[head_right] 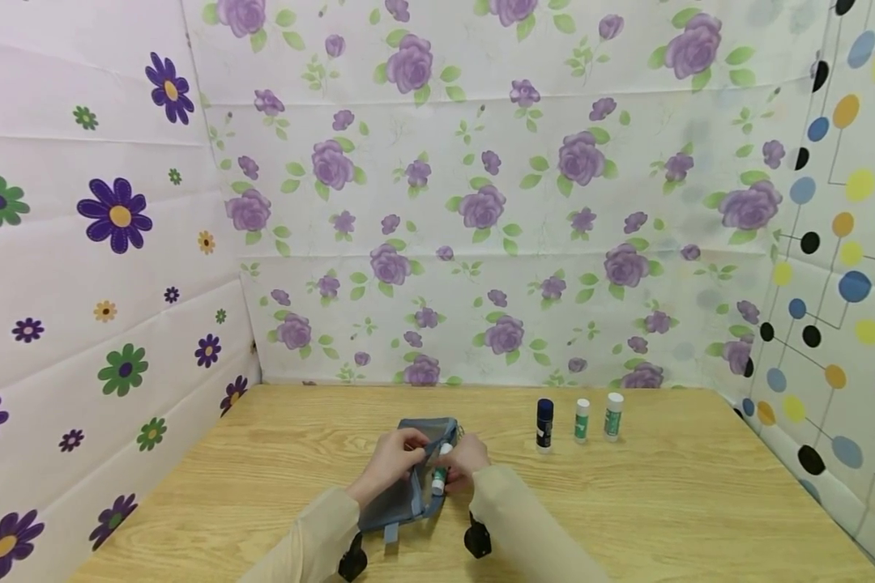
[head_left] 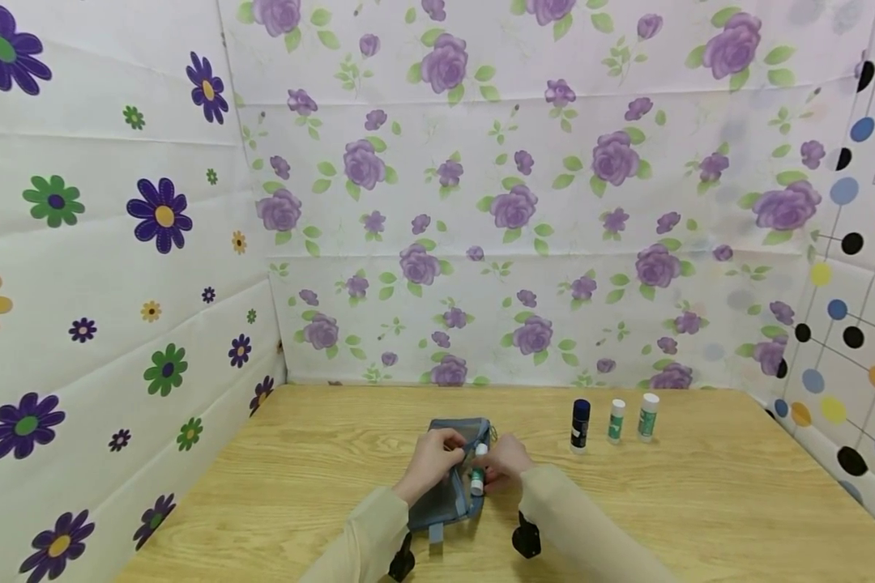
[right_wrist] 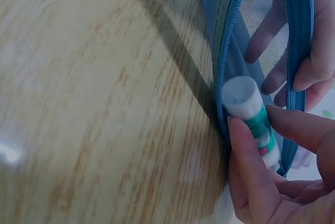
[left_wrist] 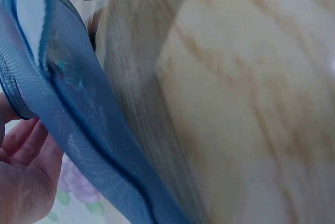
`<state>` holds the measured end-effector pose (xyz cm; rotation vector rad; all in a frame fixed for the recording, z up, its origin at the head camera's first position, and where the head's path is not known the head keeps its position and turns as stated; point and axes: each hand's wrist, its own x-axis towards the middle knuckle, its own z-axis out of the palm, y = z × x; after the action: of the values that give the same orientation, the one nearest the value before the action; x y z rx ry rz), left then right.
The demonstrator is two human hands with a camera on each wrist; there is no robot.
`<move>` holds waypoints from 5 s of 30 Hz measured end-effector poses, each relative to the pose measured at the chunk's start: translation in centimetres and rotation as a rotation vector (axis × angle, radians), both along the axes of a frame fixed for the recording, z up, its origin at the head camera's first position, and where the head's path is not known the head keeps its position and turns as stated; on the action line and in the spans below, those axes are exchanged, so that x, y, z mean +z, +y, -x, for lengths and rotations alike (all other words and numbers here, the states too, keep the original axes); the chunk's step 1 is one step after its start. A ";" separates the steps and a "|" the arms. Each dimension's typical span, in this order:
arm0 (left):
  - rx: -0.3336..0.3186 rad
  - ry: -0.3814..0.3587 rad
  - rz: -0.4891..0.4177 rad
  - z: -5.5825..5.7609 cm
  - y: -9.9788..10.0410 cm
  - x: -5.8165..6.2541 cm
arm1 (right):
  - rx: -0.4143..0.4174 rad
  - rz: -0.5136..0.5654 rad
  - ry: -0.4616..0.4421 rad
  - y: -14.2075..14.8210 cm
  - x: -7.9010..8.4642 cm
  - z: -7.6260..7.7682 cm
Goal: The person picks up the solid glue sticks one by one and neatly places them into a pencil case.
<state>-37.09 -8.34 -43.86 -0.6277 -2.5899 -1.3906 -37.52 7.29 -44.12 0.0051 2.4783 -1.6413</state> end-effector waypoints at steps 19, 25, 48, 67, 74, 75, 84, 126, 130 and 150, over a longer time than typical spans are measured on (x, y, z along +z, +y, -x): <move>0.007 0.003 -0.017 0.2 0.1 0.0 | 0.008 0.006 0.019 1.6 2.3 -1.0; 0.010 0.012 -0.010 0.2 0.0 0.0 | 0.042 0.029 0.018 2.5 2.5 -1.4; -0.008 -0.006 -0.012 0.1 -0.2 -0.2 | 0.071 -0.044 0.058 6.9 2.9 -2.0; -0.006 -0.006 -0.007 0.4 -0.2 -0.4 | -0.049 -0.120 0.036 13.1 3.3 -2.4; -0.016 -0.013 -0.007 0.4 -0.1 -0.2 | -0.079 -0.113 0.023 15.0 3.5 -2.6; -0.017 -0.014 -0.008 0.4 -0.1 -0.2 | -0.084 -0.114 0.022 15.2 3.5 -2.6; -0.012 -0.021 -0.007 0.3 -0.2 -0.2 | -0.093 -0.078 0.070 15.8 3.4 -2.7; -0.001 -0.027 -0.027 0.3 -0.5 -0.3 | -0.280 0.014 0.432 14.2 0.5 -0.5; -0.001 -0.022 -0.032 0.4 -0.5 -0.3 | -0.277 0.029 0.404 13.9 0.5 -0.6; -0.002 -0.020 -0.019 0.5 -0.4 -0.4 | -0.323 0.037 0.399 14.2 -0.2 0.4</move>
<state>-37.62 -8.78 -44.27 -0.6175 -2.5893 -1.4274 -37.92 21.53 -44.36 0.0864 2.8620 -1.9833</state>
